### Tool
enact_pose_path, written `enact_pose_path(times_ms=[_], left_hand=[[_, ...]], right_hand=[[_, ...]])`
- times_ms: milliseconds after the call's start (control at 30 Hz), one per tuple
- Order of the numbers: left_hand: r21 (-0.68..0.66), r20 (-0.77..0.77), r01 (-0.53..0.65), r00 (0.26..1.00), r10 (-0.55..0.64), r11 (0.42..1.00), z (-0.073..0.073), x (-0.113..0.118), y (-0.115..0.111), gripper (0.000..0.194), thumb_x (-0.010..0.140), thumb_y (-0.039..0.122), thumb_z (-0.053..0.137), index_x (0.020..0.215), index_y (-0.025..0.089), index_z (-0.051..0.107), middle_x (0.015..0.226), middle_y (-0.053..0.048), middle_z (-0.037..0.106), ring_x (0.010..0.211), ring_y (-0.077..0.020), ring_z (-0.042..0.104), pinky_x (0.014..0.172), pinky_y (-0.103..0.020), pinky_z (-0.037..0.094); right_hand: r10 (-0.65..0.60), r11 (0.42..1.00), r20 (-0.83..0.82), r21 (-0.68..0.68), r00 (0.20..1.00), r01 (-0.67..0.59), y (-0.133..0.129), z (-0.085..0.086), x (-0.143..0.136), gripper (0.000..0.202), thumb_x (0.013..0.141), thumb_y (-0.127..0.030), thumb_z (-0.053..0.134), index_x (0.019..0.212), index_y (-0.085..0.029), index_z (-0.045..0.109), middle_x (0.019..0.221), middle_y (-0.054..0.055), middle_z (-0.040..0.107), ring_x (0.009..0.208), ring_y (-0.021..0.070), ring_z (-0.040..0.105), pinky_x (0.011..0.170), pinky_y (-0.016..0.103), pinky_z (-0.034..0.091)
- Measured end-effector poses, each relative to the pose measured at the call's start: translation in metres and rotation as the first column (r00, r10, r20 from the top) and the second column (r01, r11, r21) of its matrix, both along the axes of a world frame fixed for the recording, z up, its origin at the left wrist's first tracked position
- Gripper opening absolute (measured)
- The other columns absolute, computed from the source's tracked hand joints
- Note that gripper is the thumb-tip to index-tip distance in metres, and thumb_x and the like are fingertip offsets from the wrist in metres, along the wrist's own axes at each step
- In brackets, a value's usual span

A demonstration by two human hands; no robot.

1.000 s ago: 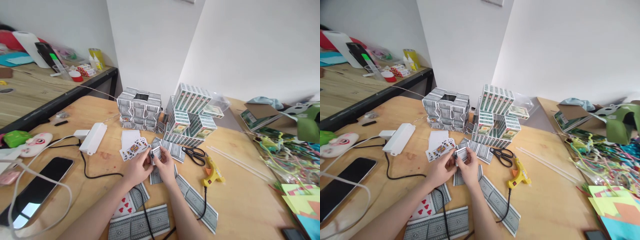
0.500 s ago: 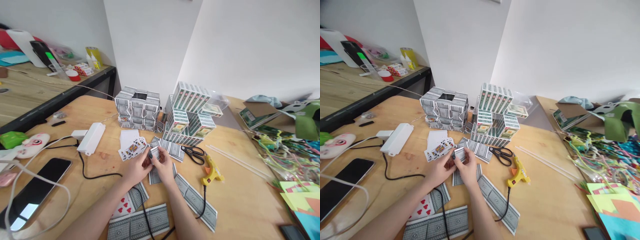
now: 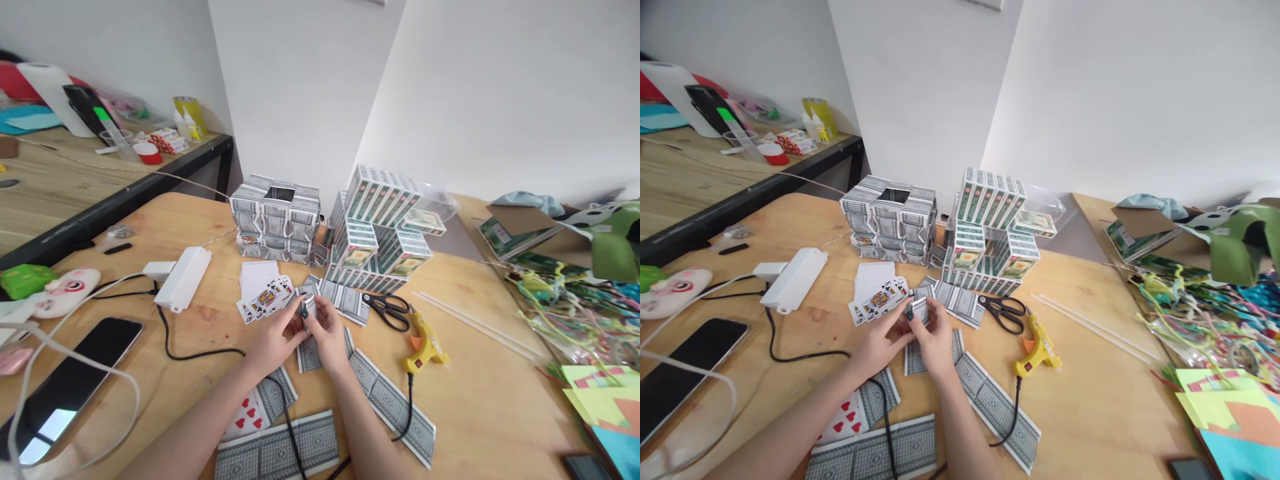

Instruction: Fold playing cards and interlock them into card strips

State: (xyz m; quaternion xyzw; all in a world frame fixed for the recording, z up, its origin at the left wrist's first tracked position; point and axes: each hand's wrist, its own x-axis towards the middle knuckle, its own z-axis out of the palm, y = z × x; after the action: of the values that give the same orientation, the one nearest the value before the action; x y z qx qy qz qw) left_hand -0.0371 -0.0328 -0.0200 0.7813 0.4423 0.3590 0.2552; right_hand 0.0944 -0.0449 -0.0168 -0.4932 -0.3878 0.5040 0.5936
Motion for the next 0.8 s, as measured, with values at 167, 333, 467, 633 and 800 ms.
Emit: enact_pose_path(times_ms=[167, 333, 467, 633, 800], left_hand=[[0.044, -0.007, 0.013, 1.000, -0.013, 0.999, -0.0023, -0.0006, 0.0013, 0.055, 0.081, 0.034, 0.051, 0.132, 0.022, 0.033, 0.100, -0.007, 0.064, 0.086, -0.0179, 0.062, 0.077, -0.031, 0.050], [0.092, -0.042, 0.003, 0.999, 0.000, 0.996, -0.0012, -0.0010, 0.0015, 0.055, 0.081, 0.034, 0.052, 0.131, 0.022, 0.034, 0.104, -0.007, 0.063, 0.088, -0.0186, 0.062, 0.077, -0.031, 0.050], [0.109, -0.041, 0.003, 0.999, 0.002, 0.994, 0.0009, -0.0005, 0.0014, 0.055, 0.080, 0.033, 0.053, 0.131, 0.022, 0.035, 0.104, -0.007, 0.063, 0.087, -0.0185, 0.062, 0.075, -0.031, 0.051], [0.127, -0.019, 0.002, 1.000, 0.001, 0.992, 0.0023, 0.0003, 0.0010, 0.053, 0.080, 0.031, 0.053, 0.129, 0.022, 0.036, 0.103, -0.007, 0.063, 0.087, -0.0185, 0.062, 0.076, -0.031, 0.051], [0.148, -0.020, -0.008, 1.000, 0.011, 0.989, 0.0037, 0.0004, 0.0002, 0.051, 0.080, 0.031, 0.053, 0.128, 0.021, 0.038, 0.101, -0.007, 0.064, 0.086, -0.0184, 0.062, 0.075, -0.031, 0.051]], right_hand=[[0.088, 0.996, -0.063, -0.003, 0.994, -0.088, -0.0013, 0.0049, 0.0016, 0.037, 0.070, -0.031, 0.066, 0.103, -0.019, 0.052, 0.106, 0.007, 0.060, 0.100, 0.0208, 0.054, 0.090, 0.035, 0.040], [0.092, 0.996, -0.097, -0.009, 0.991, -0.094, -0.0019, 0.0054, 0.0019, 0.035, 0.069, -0.029, 0.067, 0.100, -0.021, 0.052, 0.101, 0.005, 0.061, 0.094, 0.0197, 0.055, 0.085, 0.033, 0.040], [0.121, 0.993, -0.151, 0.007, 0.981, -0.121, -0.0020, 0.0058, 0.0014, 0.031, 0.069, -0.029, 0.067, 0.096, -0.021, 0.052, 0.096, 0.004, 0.062, 0.088, 0.0186, 0.056, 0.081, 0.032, 0.041], [0.137, 0.990, -0.210, 0.002, 0.968, -0.140, -0.0017, 0.0054, 0.0005, 0.030, 0.069, -0.028, 0.067, 0.094, -0.021, 0.052, 0.093, 0.003, 0.062, 0.087, 0.0183, 0.055, 0.081, 0.032, 0.041], [0.131, 0.991, -0.237, -0.005, 0.963, -0.136, -0.0016, 0.0054, -0.0004, 0.033, 0.067, -0.028, 0.068, 0.095, -0.021, 0.053, 0.091, 0.003, 0.063, 0.085, 0.0189, 0.056, 0.080, 0.033, 0.042]])
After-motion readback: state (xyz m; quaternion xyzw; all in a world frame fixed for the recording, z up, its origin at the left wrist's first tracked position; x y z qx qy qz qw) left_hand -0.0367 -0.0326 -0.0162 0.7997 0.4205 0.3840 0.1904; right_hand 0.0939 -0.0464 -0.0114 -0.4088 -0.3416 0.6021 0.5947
